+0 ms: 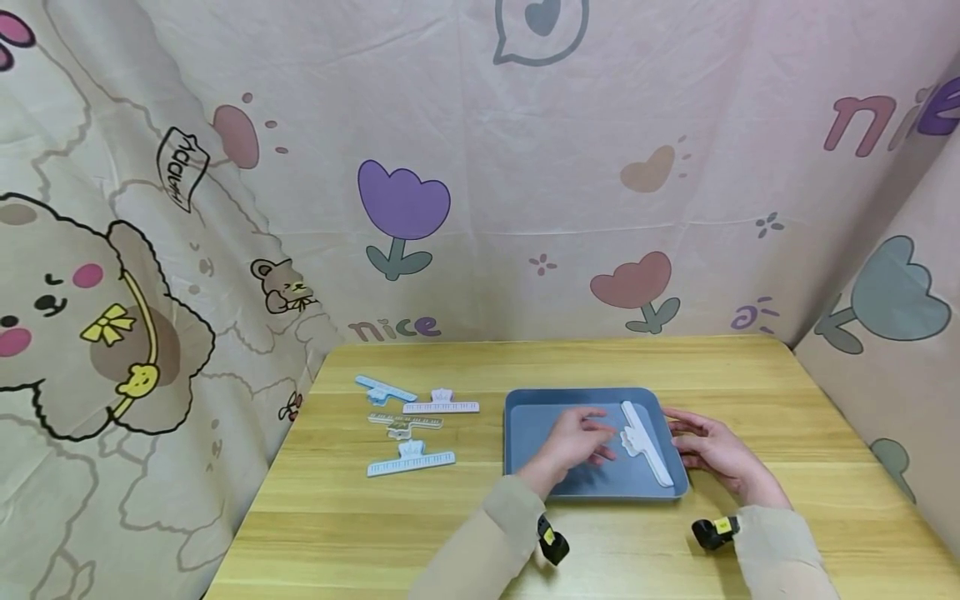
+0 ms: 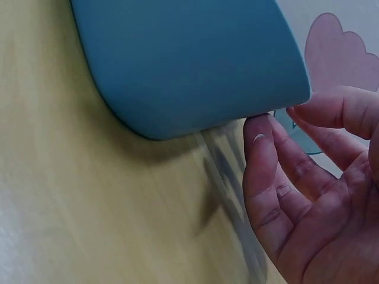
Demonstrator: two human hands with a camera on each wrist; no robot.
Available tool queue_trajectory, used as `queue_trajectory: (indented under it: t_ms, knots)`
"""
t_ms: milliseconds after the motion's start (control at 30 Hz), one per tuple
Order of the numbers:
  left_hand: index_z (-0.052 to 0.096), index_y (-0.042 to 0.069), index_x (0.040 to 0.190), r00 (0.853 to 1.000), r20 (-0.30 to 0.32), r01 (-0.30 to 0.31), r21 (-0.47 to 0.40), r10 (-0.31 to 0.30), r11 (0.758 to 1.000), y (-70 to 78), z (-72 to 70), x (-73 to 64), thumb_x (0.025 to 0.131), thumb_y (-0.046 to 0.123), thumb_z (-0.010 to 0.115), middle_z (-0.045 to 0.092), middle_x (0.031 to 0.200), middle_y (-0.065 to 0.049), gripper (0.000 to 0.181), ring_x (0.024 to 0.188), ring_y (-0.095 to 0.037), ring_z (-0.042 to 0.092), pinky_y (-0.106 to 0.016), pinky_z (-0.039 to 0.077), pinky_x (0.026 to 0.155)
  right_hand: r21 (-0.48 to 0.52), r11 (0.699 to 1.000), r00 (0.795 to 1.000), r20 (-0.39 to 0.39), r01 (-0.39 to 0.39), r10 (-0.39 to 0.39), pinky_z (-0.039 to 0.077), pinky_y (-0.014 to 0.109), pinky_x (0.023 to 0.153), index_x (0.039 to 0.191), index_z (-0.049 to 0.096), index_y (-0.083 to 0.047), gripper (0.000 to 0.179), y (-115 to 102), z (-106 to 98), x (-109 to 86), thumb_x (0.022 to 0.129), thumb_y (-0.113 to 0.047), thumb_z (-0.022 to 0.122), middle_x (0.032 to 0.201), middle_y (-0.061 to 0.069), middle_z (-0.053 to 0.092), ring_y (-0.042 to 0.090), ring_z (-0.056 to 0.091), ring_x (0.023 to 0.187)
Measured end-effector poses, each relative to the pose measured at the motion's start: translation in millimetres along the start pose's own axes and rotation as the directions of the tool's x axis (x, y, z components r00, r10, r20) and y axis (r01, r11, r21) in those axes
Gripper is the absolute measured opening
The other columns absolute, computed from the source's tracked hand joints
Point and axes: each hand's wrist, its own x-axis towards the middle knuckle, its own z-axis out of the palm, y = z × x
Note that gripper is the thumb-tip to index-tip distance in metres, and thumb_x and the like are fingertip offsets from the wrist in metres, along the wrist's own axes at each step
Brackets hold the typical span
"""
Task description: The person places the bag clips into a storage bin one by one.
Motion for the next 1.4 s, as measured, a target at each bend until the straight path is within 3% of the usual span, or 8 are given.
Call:
queue_trajectory:
  t_ms: [233, 467, 833, 1000, 1167, 1300, 1400]
  knots:
    - [0.057, 0.009, 0.133, 0.997, 0.03, -0.077, 0.023, 0.077, 0.997, 13.3, -22.1, -15.6, 0.094, 0.004, 0.063, 0.07, 0.109, -0.012, 0.04, 0.075, -0.025, 0.071, -0.039, 0.058, 0.064, -0.011, 1.0, 1.0, -0.008, -0.001, 0.001, 0.056, 0.039, 0.078, 0.149, 0.025, 0.009, 0.06, 0.5, 0.9, 0.2, 0.097, -0.001, 0.054, 0.135, 0.033, 0.043, 0.023, 0.064, 0.097]
    - [0.053, 0.009, 0.138, 0.992, 0.035, -0.123, 0.046, 0.121, 0.991, 25.8, -58.5, -33.6, 0.095, 0.007, 0.062, 0.07, 0.109, -0.005, 0.044, 0.077, -0.023, 0.071, -0.04, 0.058, 0.068, -0.026, 0.999, 0.999, -0.029, -0.021, 0.02, 0.056, 0.038, 0.079, 0.149, 0.026, 0.009, 0.06, 0.6, 2.1, -0.1, 0.097, 0.0, 0.054, 0.136, 0.032, 0.044, 0.023, 0.064, 0.099]
    - [0.052, -0.001, 0.135, 0.982, -0.038, -0.175, 0.145, 0.183, 0.974, 29.9, -118.3, -65.8, 0.095, 0.003, 0.061, 0.063, 0.114, -0.023, 0.042, 0.083, -0.033, 0.067, -0.048, 0.056, 0.07, -0.039, 0.999, 0.999, -0.041, -0.016, 0.014, 0.056, 0.038, 0.08, 0.15, 0.025, 0.008, 0.06, 0.1, 2.5, -0.5, 0.097, 0.001, 0.052, 0.136, 0.034, 0.045, 0.024, 0.065, 0.1]
    - [0.052, -0.009, 0.132, 0.975, -0.09, -0.181, 0.209, 0.204, 0.961, 36.6, -137.2, -83.7, 0.092, -0.003, 0.06, 0.061, 0.111, -0.028, 0.041, 0.083, -0.042, 0.065, -0.056, 0.054, 0.072, -0.046, 0.999, 0.999, -0.05, -0.015, 0.013, 0.056, 0.038, 0.08, 0.149, 0.026, 0.009, 0.06, -0.6, 4.3, 0.1, 0.096, 0.002, 0.052, 0.135, 0.034, 0.045, 0.024, 0.064, 0.099]
    - [0.054, -0.006, 0.131, 0.964, -0.17, -0.163, 0.241, 0.207, 0.957, 22.5, -161.1, -88.2, 0.092, 0.0, 0.063, 0.062, 0.11, -0.024, 0.04, 0.082, -0.035, 0.066, -0.05, 0.056, 0.071, -0.043, 0.999, 0.999, -0.052, -0.019, 0.016, 0.056, 0.039, 0.08, 0.149, 0.027, 0.009, 0.06, -1.0, 5.3, -0.3, 0.095, 0.003, 0.053, 0.135, 0.034, 0.045, 0.024, 0.064, 0.099]
    - [0.056, -0.002, 0.13, 0.943, -0.257, -0.142, 0.261, 0.21, 0.955, 9.4, -183.0, -88.7, 0.091, 0.0, 0.065, 0.064, 0.107, -0.02, 0.04, 0.079, -0.031, 0.067, -0.048, 0.056, 0.072, -0.032, 0.999, 0.998, -0.051, -0.023, 0.022, 0.056, 0.039, 0.079, 0.149, 0.025, 0.009, 0.062, -1.7, 5.7, -1.1, 0.095, 0.003, 0.054, 0.135, 0.034, 0.045, 0.025, 0.065, 0.099]
    - [0.057, -0.002, 0.129, 0.92, -0.32, -0.126, 0.301, 0.225, 0.945, 3.4, -198.8, -92.3, 0.089, -0.002, 0.066, 0.065, 0.103, -0.018, 0.041, 0.078, -0.032, 0.067, -0.045, 0.056, 0.073, -0.031, 0.999, 0.998, -0.05, -0.027, 0.025, 0.056, 0.039, 0.079, 0.149, 0.025, 0.009, 0.062, -2.5, 6.2, -1.5, 0.094, 0.004, 0.054, 0.135, 0.034, 0.045, 0.025, 0.066, 0.098]
